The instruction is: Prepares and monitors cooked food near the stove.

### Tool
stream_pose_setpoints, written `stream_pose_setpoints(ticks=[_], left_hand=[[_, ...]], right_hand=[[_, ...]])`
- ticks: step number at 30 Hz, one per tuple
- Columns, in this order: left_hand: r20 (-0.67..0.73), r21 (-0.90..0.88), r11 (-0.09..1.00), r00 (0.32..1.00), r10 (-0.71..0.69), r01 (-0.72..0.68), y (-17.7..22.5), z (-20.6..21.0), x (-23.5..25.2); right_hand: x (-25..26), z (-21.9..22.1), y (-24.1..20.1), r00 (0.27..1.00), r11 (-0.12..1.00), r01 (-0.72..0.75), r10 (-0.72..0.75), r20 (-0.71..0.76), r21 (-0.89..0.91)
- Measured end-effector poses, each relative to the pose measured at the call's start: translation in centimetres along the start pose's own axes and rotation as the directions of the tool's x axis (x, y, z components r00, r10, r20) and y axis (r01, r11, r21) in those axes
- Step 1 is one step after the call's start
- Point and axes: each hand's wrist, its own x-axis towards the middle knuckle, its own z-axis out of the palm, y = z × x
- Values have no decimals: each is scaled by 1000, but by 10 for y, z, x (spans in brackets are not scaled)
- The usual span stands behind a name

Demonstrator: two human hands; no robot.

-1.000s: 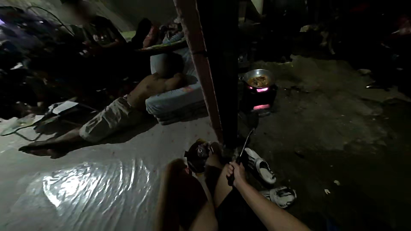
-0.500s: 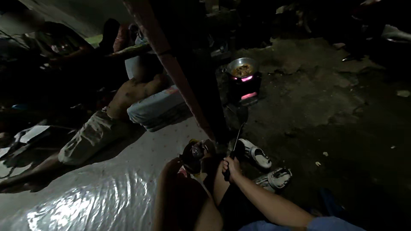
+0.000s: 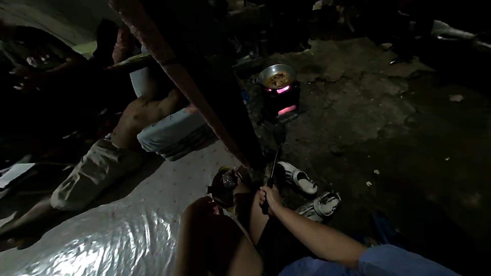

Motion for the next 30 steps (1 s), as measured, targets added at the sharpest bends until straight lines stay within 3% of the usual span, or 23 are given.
stream_pose_setpoints(ticks=[6,16,24,30], left_hand=[[-79,-163,983,994,72,-84,-5,3,4],[-88,-228,972,995,36,-56,-2,1,-2],[-72,-172,984,997,37,-49,-4,0,2],[-162,-218,973,986,45,-80,-10,4,-9]], right_hand=[[-2,2,-1,1000,1000,-8,8,-10,-8],[-2,2,-1,1000,1000,-19,19,-19,-13],[-4,1,-2,1000,1000,-21,21,-15,-4],[-3,-1,-3,999,1000,-20,20,-25,-4]])
